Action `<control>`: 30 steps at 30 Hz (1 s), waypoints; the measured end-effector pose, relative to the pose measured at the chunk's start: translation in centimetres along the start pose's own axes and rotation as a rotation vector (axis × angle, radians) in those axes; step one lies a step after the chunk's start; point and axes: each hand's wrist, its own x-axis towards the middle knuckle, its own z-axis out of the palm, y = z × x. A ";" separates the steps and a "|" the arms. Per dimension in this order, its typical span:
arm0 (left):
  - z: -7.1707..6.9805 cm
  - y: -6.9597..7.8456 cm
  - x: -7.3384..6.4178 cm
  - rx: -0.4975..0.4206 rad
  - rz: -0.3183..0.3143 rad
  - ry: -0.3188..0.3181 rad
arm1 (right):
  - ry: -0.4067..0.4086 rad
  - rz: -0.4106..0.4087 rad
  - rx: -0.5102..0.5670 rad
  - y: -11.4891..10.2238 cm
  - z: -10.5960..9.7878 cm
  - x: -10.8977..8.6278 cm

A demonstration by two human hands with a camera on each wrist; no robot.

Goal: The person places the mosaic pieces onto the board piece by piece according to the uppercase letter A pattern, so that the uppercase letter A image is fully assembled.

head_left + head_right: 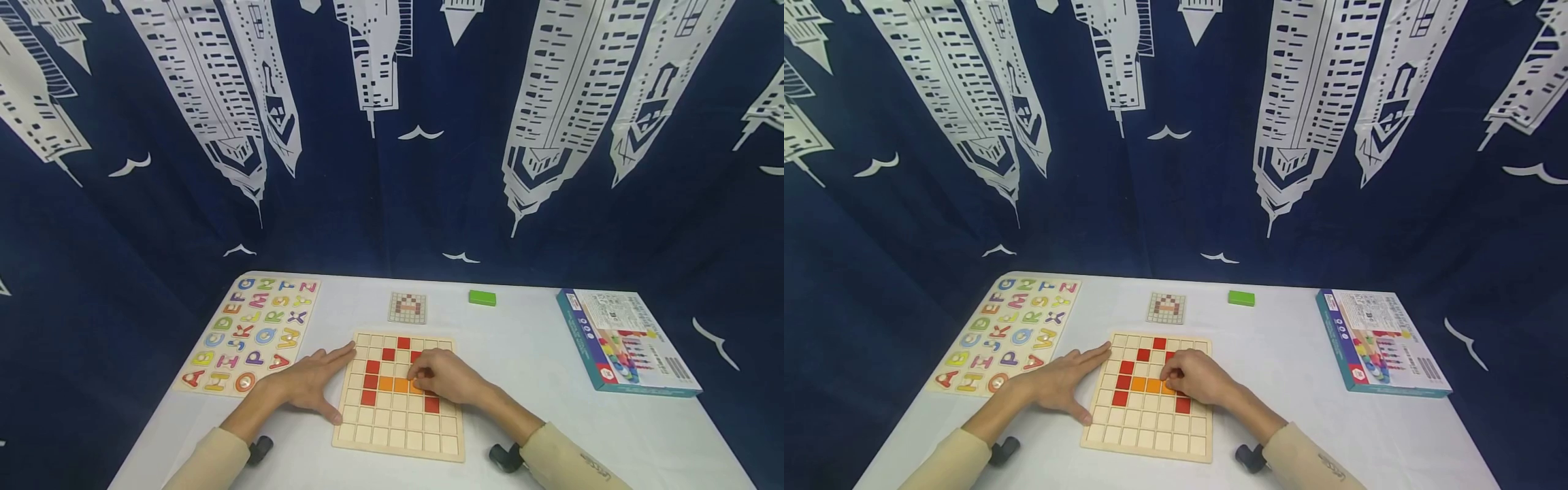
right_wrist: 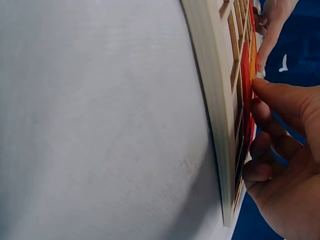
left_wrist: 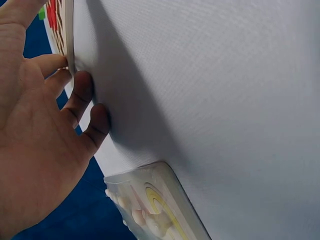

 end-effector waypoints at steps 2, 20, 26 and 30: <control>-0.1 0.0 0.1 -0.003 0.000 -0.004 | 0.008 0.004 0.017 0.2 -0.1 0.0; -6.8 -1.1 6.9 0.224 -0.170 0.651 | 0.590 0.259 -0.480 6.2 -7.5 2.2; -7.1 -2.0 8.9 0.344 -0.295 0.647 | 0.523 0.455 -0.563 8.2 -9.6 2.7; -6.6 -2.7 9.3 0.376 -0.314 0.638 | 0.504 0.510 -0.561 9.1 -10.1 2.2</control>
